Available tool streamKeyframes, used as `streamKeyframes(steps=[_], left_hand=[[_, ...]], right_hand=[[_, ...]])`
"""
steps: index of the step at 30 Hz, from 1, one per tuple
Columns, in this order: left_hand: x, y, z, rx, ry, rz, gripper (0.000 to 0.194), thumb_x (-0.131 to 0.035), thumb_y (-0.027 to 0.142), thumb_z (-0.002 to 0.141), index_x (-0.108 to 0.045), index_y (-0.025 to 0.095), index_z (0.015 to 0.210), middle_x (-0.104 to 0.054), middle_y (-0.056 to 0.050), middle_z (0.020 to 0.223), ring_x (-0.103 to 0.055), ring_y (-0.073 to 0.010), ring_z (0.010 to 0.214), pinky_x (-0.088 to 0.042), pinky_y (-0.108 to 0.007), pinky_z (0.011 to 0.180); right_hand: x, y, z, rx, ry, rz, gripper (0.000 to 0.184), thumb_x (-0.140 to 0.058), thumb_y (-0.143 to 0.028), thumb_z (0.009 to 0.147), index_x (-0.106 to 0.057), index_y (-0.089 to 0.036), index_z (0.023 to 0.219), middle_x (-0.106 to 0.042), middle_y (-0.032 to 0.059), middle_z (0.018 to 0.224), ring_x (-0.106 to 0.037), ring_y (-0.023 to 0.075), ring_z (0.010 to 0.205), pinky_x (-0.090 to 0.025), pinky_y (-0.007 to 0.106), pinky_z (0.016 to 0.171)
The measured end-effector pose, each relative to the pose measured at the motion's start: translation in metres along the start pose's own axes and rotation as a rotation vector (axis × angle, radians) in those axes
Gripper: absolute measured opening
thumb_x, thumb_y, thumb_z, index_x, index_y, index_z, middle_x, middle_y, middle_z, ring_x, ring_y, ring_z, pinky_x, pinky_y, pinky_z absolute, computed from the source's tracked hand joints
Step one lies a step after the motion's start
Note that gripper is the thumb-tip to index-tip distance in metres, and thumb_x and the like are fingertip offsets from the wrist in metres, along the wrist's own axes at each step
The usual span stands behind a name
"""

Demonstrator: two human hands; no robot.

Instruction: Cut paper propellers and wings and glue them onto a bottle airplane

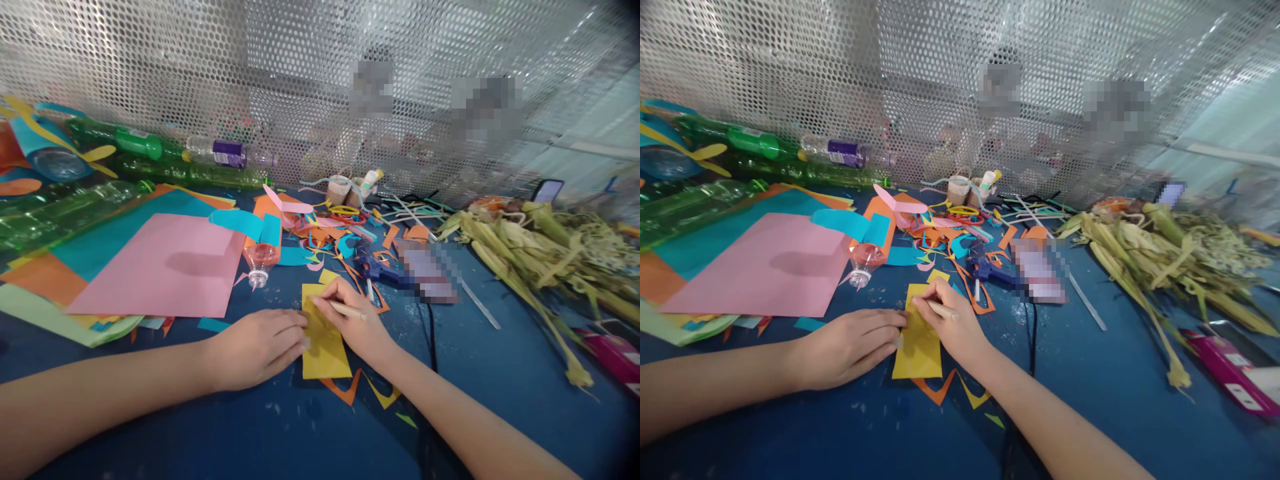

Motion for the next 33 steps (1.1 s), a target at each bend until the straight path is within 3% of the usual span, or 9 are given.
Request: streamKeyframes(steps=[19, 33], left_hand=[[-0.001, -0.001, 0.000, 0.000, -0.015, -0.044, 0.022, -0.037, 0.019, 0.091, -0.057, 0.012, 0.098, -0.061, -0.012, 0.114, -0.055, -0.0200, 0.111, -0.046, -0.034, 0.095], [-0.002, 0.000, -0.001, -0.013, -0.018, -0.018, 0.024, -0.037, 0.020, 0.092, -0.058, 0.011, 0.097, -0.062, -0.012, 0.112, -0.054, -0.0199, 0.111, -0.046, -0.033, 0.095]], right_hand=[[0.009, 0.001, 0.004, 0.016, 0.105, -0.058, 0.013, -0.050, -0.029, 0.086, -0.043, -0.022, 0.078, -0.053, -0.0025, 0.072, -0.051, 0.0126, 0.063, -0.037, 0.024, 0.057], [0.017, 0.004, 0.001, -0.006, 0.162, -0.164, 0.019, -0.049, -0.027, 0.085, -0.038, -0.022, 0.071, -0.045, -0.0050, 0.063, -0.046, 0.0108, 0.057, -0.034, 0.023, 0.054]])
Point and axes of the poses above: each hand's wrist, its own z-axis towards the middle knuckle, its own x-axis out of the back of the hand, y = z × x, the point moved 7 cm from there along z, towards the middle knuckle
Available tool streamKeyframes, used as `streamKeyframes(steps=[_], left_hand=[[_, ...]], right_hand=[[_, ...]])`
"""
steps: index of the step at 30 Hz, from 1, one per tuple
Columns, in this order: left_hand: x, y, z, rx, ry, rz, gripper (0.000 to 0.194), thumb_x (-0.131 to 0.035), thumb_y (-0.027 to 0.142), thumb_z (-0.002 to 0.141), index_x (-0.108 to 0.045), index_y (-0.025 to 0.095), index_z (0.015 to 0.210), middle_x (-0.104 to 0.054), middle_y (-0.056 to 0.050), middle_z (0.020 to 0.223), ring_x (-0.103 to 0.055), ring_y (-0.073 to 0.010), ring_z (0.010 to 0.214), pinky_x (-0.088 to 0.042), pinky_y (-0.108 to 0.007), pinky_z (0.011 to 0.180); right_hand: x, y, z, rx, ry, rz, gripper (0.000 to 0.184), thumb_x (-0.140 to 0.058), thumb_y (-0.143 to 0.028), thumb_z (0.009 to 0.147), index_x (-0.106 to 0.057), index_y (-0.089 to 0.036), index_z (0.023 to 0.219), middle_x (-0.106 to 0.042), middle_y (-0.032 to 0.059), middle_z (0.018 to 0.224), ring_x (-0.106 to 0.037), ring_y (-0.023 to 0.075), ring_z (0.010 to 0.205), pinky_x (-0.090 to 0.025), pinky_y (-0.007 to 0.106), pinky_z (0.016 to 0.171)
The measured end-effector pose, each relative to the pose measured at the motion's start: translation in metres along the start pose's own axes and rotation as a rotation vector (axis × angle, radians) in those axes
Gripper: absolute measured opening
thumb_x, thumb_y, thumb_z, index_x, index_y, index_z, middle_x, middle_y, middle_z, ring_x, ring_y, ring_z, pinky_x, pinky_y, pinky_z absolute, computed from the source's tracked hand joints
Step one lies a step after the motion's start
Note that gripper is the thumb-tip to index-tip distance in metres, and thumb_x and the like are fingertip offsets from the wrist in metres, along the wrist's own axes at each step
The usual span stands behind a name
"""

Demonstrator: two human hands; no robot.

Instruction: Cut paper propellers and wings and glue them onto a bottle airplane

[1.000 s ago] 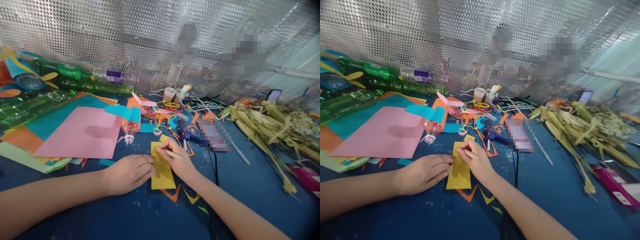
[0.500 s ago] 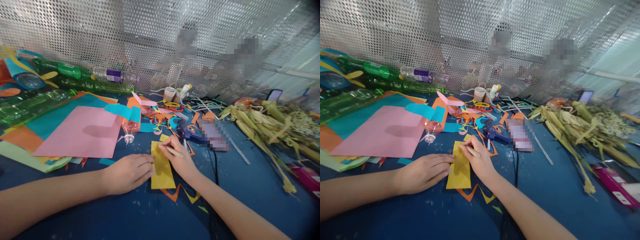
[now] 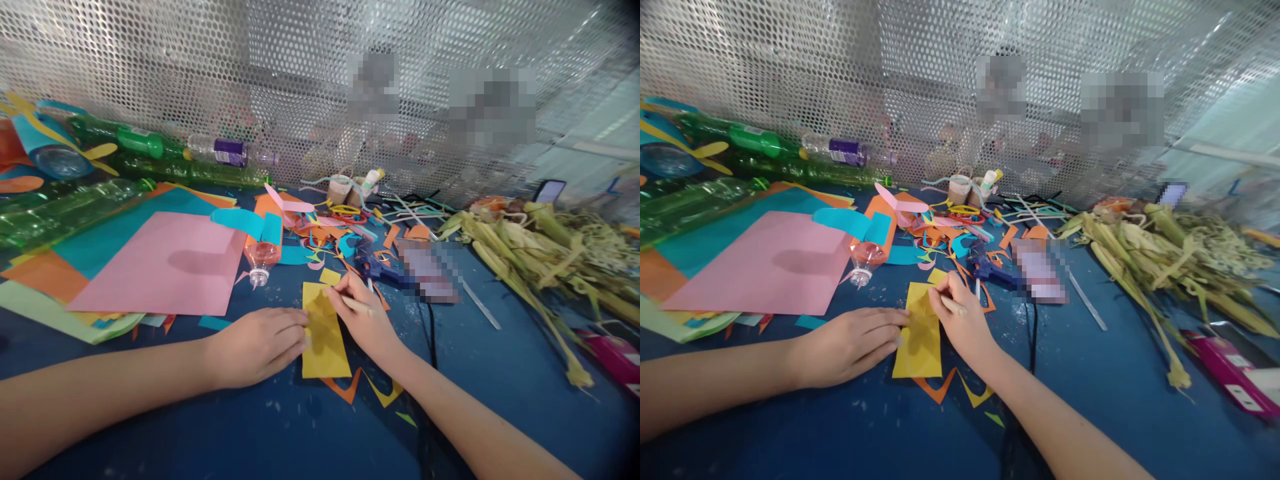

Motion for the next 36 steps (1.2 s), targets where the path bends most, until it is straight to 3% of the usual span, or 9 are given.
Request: streamKeyframes(steps=[14, 30, 33, 36], left_hand=[[0.005, 0.001, 0.002, 0.019, 0.011, -0.012, 0.025, -0.036, 0.020, 0.092, -0.059, 0.012, 0.097, -0.062, -0.012, 0.112, -0.057, -0.0193, 0.108, -0.048, -0.033, 0.093], [0.002, 0.001, 0.001, 0.020, -0.014, -0.034, 0.024, -0.036, 0.020, 0.092, -0.058, 0.012, 0.098, -0.061, -0.012, 0.113, -0.055, -0.0188, 0.109, -0.046, -0.033, 0.095], [0.003, 0.001, 0.002, 0.019, -0.005, -0.035, 0.024, -0.037, 0.020, 0.092, -0.058, 0.012, 0.098, -0.062, -0.013, 0.112, -0.056, -0.0193, 0.109, -0.047, -0.033, 0.094], [0.005, 0.000, 0.002, 0.029, 0.022, -0.045, 0.023, -0.037, 0.020, 0.092, -0.058, 0.013, 0.098, -0.062, -0.012, 0.111, -0.057, -0.0192, 0.107, -0.048, -0.033, 0.092]], right_hand=[[0.007, -0.005, -0.005, -0.025, 0.029, -0.060, 0.022, -0.049, -0.021, 0.079, -0.034, -0.022, 0.063, -0.036, -0.0070, 0.052, -0.035, 0.0099, 0.046, -0.028, 0.024, 0.047], [0.006, -0.008, -0.008, -0.032, 0.018, -0.059, 0.023, -0.048, -0.015, 0.071, -0.032, -0.021, 0.055, -0.035, -0.0066, 0.048, -0.033, 0.0091, 0.045, -0.026, 0.023, 0.044], [0.008, -0.007, -0.007, -0.043, 0.036, -0.001, 0.024, -0.048, -0.015, 0.069, -0.032, -0.021, 0.054, -0.033, -0.0067, 0.047, -0.031, 0.0089, 0.044, -0.024, 0.023, 0.043], [0.013, -0.003, -0.007, -0.077, 0.104, 0.198, 0.023, -0.048, -0.018, 0.074, -0.033, -0.021, 0.056, -0.032, -0.0072, 0.046, -0.031, 0.0091, 0.043, -0.025, 0.024, 0.044]])
Point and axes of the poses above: each hand's wrist, its own z-axis towards the middle knuckle, its own x-axis out of the back of the hand, y = z × x, the point moved 7 cm from there along z, towards the middle knuckle
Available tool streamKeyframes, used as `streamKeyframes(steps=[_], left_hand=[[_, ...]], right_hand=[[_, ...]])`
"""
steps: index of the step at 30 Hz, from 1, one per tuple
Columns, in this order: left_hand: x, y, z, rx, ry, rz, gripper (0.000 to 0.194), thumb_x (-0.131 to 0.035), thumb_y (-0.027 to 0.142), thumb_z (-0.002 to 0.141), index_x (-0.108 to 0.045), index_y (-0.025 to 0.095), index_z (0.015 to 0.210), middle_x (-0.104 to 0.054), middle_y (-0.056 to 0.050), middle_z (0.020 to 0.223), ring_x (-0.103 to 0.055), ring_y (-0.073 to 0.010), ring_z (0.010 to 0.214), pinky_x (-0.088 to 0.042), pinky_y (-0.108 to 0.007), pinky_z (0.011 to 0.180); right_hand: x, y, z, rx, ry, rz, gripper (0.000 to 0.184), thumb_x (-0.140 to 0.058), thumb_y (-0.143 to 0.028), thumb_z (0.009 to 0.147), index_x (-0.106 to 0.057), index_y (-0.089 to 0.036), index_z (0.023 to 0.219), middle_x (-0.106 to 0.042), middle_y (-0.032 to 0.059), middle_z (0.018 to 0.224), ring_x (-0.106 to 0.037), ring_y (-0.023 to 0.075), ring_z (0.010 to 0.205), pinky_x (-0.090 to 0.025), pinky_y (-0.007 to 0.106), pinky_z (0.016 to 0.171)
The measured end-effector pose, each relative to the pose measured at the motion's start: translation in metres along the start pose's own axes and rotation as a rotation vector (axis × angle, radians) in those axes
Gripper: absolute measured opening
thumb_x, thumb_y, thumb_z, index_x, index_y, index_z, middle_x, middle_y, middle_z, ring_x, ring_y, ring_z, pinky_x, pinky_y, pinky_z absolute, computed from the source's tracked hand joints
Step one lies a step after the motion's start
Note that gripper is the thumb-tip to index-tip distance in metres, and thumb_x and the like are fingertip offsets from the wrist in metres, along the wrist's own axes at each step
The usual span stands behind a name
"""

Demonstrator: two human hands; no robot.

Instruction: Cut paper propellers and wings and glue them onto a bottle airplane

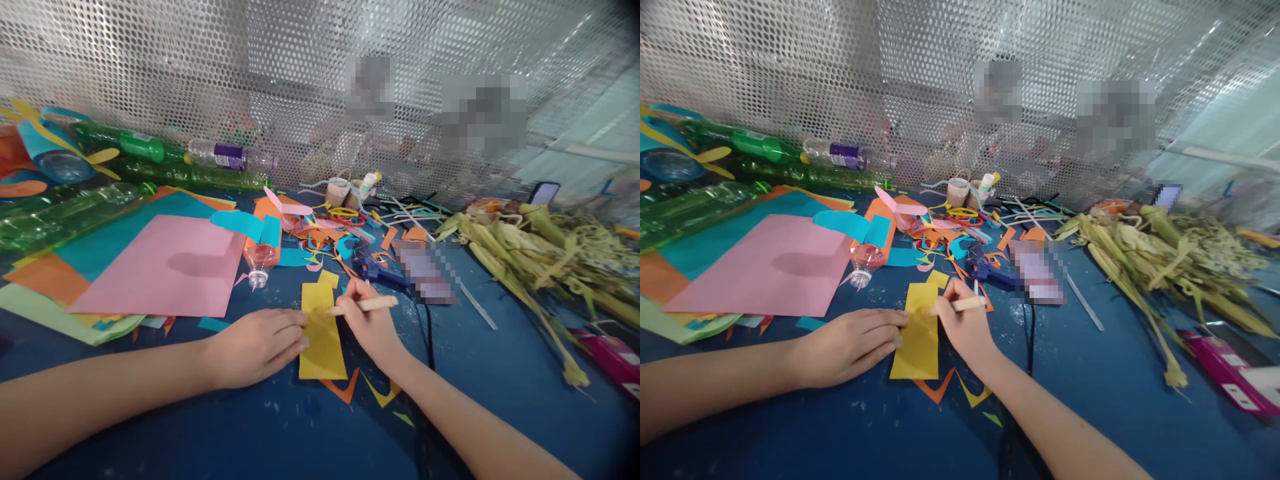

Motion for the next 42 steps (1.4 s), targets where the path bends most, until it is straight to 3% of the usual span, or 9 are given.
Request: streamKeyframes(steps=[3, 6, 11, 14, 16, 21, 27, 34, 42], left_hand=[[0.003, -0.002, -0.001, 0.025, 0.027, -0.021, 0.022, -0.037, 0.021, 0.091, -0.058, 0.014, 0.098, -0.061, -0.011, 0.112, -0.057, -0.0187, 0.106, -0.048, -0.033, 0.091], [0.004, -0.005, -0.002, 0.055, 0.031, -0.029, 0.021, -0.038, 0.021, 0.091, -0.058, 0.014, 0.096, -0.059, -0.011, 0.113, -0.056, -0.0189, 0.106, -0.048, -0.033, 0.091], [0.009, -0.005, 0.000, 0.048, 0.076, -0.046, 0.019, -0.040, 0.018, 0.091, -0.057, 0.015, 0.095, -0.059, -0.009, 0.105, -0.051, -0.0190, 0.109, -0.043, -0.033, 0.096], [0.013, -0.011, 0.001, 0.107, 0.126, -0.072, 0.017, -0.039, 0.019, 0.091, -0.057, 0.015, 0.092, -0.061, -0.007, 0.093, -0.053, -0.0179, 0.099, -0.044, -0.033, 0.090], [0.014, -0.017, 0.000, 0.174, 0.159, -0.088, 0.018, -0.039, 0.022, 0.091, -0.056, 0.016, 0.089, -0.061, -0.005, 0.087, -0.055, -0.0171, 0.091, -0.046, -0.033, 0.084], [0.014, -0.033, -0.001, 0.331, 0.179, -0.134, 0.016, -0.044, 0.028, 0.090, -0.056, 0.018, 0.085, -0.061, -0.002, 0.079, -0.055, -0.0150, 0.076, -0.048, -0.029, 0.069], [0.013, -0.038, -0.002, 0.360, 0.194, -0.170, 0.014, -0.044, 0.023, 0.089, -0.056, 0.019, 0.096, -0.062, -0.001, 0.085, -0.057, -0.0148, 0.082, -0.047, -0.029, 0.074], [0.011, -0.038, -0.002, 0.374, 0.154, -0.196, 0.015, -0.045, 0.021, 0.089, -0.057, 0.019, 0.098, -0.064, -0.001, 0.088, -0.057, -0.0154, 0.084, -0.047, -0.030, 0.076], [0.009, -0.039, -0.001, 0.391, 0.126, -0.210, 0.015, -0.046, 0.023, 0.089, -0.058, 0.019, 0.096, -0.063, -0.001, 0.085, -0.056, -0.0153, 0.082, -0.047, -0.029, 0.075]], right_hand=[[0.004, 0.005, 0.002, -0.054, 0.039, 0.219, 0.023, -0.046, -0.026, 0.083, -0.035, -0.022, 0.062, -0.035, -0.0079, 0.044, -0.034, 0.0099, 0.043, -0.030, 0.024, 0.047], [0.005, 0.006, 0.004, -0.071, 0.039, 0.291, 0.024, -0.047, -0.032, 0.085, -0.037, -0.022, 0.066, -0.040, -0.0073, 0.047, -0.039, 0.0105, 0.047, -0.032, 0.024, 0.050], [-0.001, -0.001, 0.002, -0.036, -0.056, 0.348, 0.023, -0.046, -0.035, 0.087, -0.045, -0.021, 0.069, -0.050, -0.0041, 0.054, -0.049, 0.0125, 0.055, -0.039, 0.026, 0.060], [-0.005, -0.007, 0.000, -0.019, -0.116, 0.412, 0.020, -0.043, -0.034, 0.088, -0.048, -0.021, 0.073, -0.056, -0.0024, 0.057, -0.054, 0.0142, 0.060, -0.041, 0.028, 0.064], [-0.007, -0.006, -0.001, -0.031, -0.129, 0.419, 0.020, -0.046, -0.033, 0.087, -0.045, -0.021, 0.071, -0.054, -0.0037, 0.053, -0.052, 0.0130, 0.055, -0.040, 0.027, 0.060], [-0.009, 0.000, -0.001, -0.050, -0.131, 0.398, 0.027, -0.049, -0.039, 0.086, -0.040, -0.021, 0.067, -0.038, -0.0092, 0.040, -0.033, 0.0091, 0.039, -0.027, 0.024, 0.046], [-0.010, 0.001, 0.000, -0.057, -0.168, 0.580, 0.028, -0.035, -0.036, 0.091, -0.047, -0.020, 0.072, -0.049, -0.0041, 0.050, -0.050, 0.0127, 0.049, -0.038, 0.027, 0.056], [-0.012, 0.002, -0.001, -0.073, -0.157, 0.638, 0.027, -0.045, -0.032, 0.089, -0.037, -0.021, 0.066, -0.040, -0.0090, 0.047, -0.038, 0.0080, 0.039, -0.030, 0.024, 0.049], [-0.014, -0.002, -0.003, -0.048, -0.197, 0.578, 0.025, -0.046, -0.033, 0.089, -0.037, -0.022, 0.068, -0.045, -0.0087, 0.043, -0.041, 0.0088, 0.040, -0.034, 0.024, 0.050]])
Point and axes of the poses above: each hand's wrist, its own z-axis towards the middle knuckle, its own x-axis out of the back of the hand, y = z × x, the point moved 7 cm from there along z, towards the middle knuckle
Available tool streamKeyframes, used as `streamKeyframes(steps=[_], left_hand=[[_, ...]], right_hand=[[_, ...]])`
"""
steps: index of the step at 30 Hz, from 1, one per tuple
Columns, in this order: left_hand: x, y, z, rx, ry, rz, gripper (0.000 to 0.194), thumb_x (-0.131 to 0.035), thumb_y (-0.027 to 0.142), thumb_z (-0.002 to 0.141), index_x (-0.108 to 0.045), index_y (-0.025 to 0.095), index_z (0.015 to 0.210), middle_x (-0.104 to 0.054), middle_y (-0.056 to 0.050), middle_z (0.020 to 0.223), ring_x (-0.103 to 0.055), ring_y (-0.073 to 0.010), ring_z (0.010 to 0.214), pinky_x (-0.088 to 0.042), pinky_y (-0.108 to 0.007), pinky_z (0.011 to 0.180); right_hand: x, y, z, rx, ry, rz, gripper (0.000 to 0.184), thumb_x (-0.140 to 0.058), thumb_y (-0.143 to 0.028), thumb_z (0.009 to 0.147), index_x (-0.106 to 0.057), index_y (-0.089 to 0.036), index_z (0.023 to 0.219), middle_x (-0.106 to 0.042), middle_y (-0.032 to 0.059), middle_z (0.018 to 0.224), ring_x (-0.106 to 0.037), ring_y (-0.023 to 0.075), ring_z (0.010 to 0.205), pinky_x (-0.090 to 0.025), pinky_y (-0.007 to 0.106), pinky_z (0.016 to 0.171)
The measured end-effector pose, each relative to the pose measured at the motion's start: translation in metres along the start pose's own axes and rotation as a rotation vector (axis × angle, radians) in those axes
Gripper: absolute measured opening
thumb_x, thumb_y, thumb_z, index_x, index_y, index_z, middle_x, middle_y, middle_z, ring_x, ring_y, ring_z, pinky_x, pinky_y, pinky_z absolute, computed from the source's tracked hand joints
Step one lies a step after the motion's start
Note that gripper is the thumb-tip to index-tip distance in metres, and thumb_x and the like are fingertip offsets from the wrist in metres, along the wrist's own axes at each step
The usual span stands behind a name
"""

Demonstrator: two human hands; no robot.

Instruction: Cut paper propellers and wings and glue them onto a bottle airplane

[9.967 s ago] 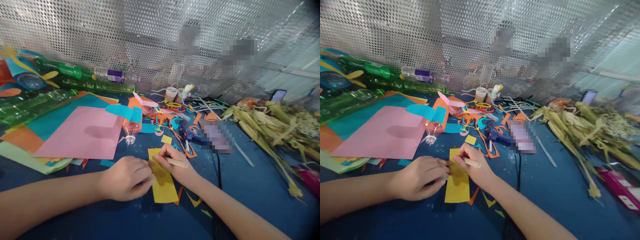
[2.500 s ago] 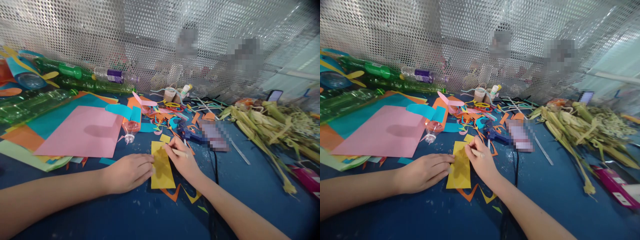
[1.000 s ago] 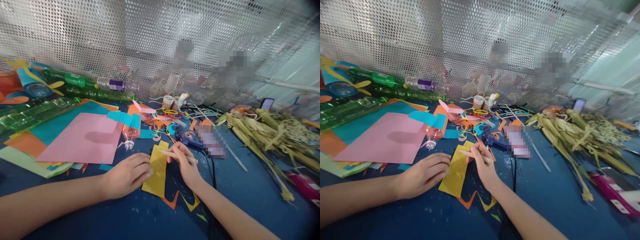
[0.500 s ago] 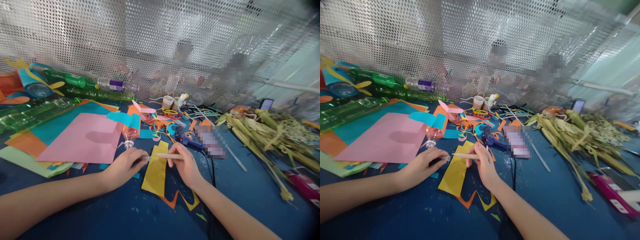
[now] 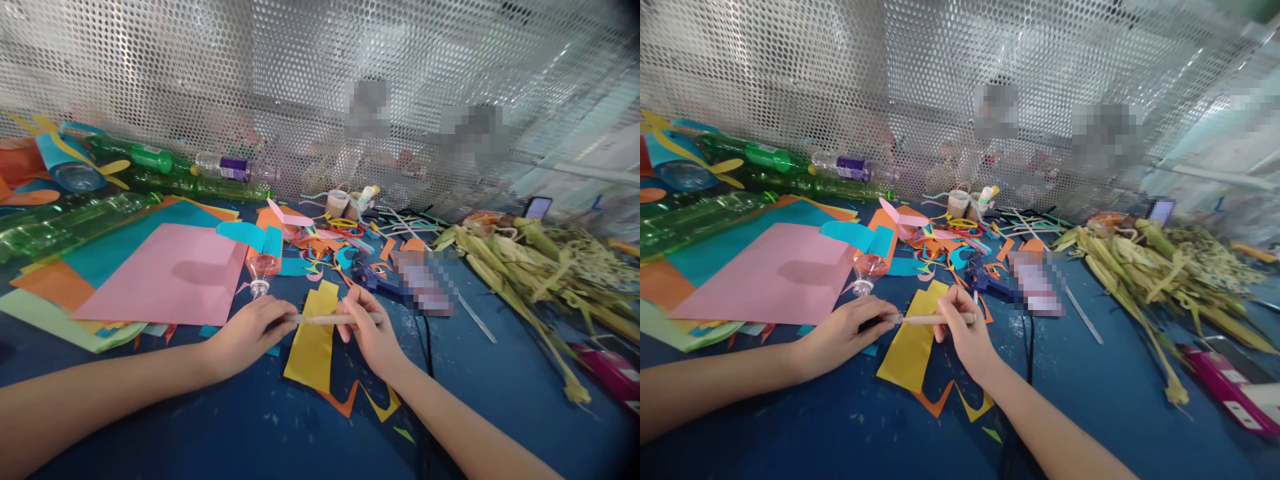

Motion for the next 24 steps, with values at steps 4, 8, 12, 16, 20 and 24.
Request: streamKeyframes(steps=[4, 8, 12, 16, 20, 24], left_hand=[[-0.0008, -0.0019, -0.0004, 0.027, -0.020, -0.016, 0.015, -0.046, 0.023, 0.088, -0.059, 0.020, 0.097, -0.063, -0.001, 0.086, -0.056, -0.0152, 0.083, -0.045, -0.028, 0.076], [0.0006, -0.0017, -0.0008, 0.029, -0.011, -0.018, 0.018, -0.047, 0.022, 0.088, -0.059, 0.021, 0.101, -0.063, -0.001, 0.088, -0.055, -0.0156, 0.085, -0.045, -0.029, 0.077], [0.0016, -0.0004, -0.0003, 0.030, 0.001, -0.025, 0.018, -0.047, 0.020, 0.087, -0.059, 0.020, 0.100, -0.063, -0.001, 0.088, -0.055, -0.0151, 0.084, -0.045, -0.028, 0.077], [0.0026, -0.0002, -0.0005, 0.037, 0.020, -0.030, 0.018, -0.047, 0.020, 0.088, -0.059, 0.020, 0.101, -0.064, 0.000, 0.088, -0.056, -0.0148, 0.083, -0.045, -0.028, 0.077], [0.0018, -0.0029, -0.0008, 0.052, 0.010, -0.022, 0.018, -0.046, 0.023, 0.088, -0.060, 0.021, 0.100, -0.063, -0.001, 0.084, -0.056, -0.0150, 0.081, -0.045, -0.029, 0.075], [0.0014, -0.0059, -0.0011, 0.067, -0.005, -0.005, 0.020, -0.046, 0.025, 0.089, -0.061, 0.022, 0.101, -0.062, 0.000, 0.079, -0.056, -0.0149, 0.076, -0.045, -0.029, 0.071]], right_hand=[[0.0015, -0.0005, 0.0003, 0.001, 0.030, -0.065, 0.028, -0.047, -0.034, 0.088, -0.036, -0.021, 0.066, -0.040, -0.0099, 0.042, -0.035, 0.0062, 0.037, -0.029, 0.021, 0.045], [0.0049, -0.0018, 0.0000, -0.019, 0.093, -0.181, 0.029, -0.053, -0.036, 0.085, -0.039, -0.020, 0.064, -0.033, -0.0113, 0.040, -0.028, 0.0043, 0.033, -0.020, 0.020, 0.039], [0.0041, -0.0037, -0.0002, 0.002, 0.076, -0.170, 0.028, -0.052, -0.036, 0.086, -0.043, -0.019, 0.066, -0.043, -0.0091, 0.041, -0.038, 0.0058, 0.036, -0.029, 0.019, 0.042], [-0.0002, -0.0030, -0.0004, 0.014, -0.010, -0.064, 0.027, -0.040, -0.036, 0.092, -0.049, -0.019, 0.072, -0.055, -0.0047, 0.046, -0.051, 0.0097, 0.046, -0.040, 0.022, 0.053], [0.0000, -0.0021, 0.0007, -0.015, -0.003, -0.106, 0.027, -0.040, -0.036, 0.092, -0.048, -0.019, 0.073, -0.057, -0.0036, 0.047, -0.054, 0.0114, 0.047, -0.043, 0.023, 0.052], [-0.0025, -0.0017, 0.0021, -0.034, -0.019, -0.161, 0.027, -0.039, -0.037, 0.092, -0.047, -0.020, 0.073, -0.058, -0.0035, 0.047, -0.056, 0.0124, 0.047, -0.045, 0.024, 0.052]])
Point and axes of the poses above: each hand's wrist, its own z-axis towards the middle knuckle, its own x-axis out of the back of the hand, y = z × x, the point moved 7 cm from there along z, towards the middle knuckle
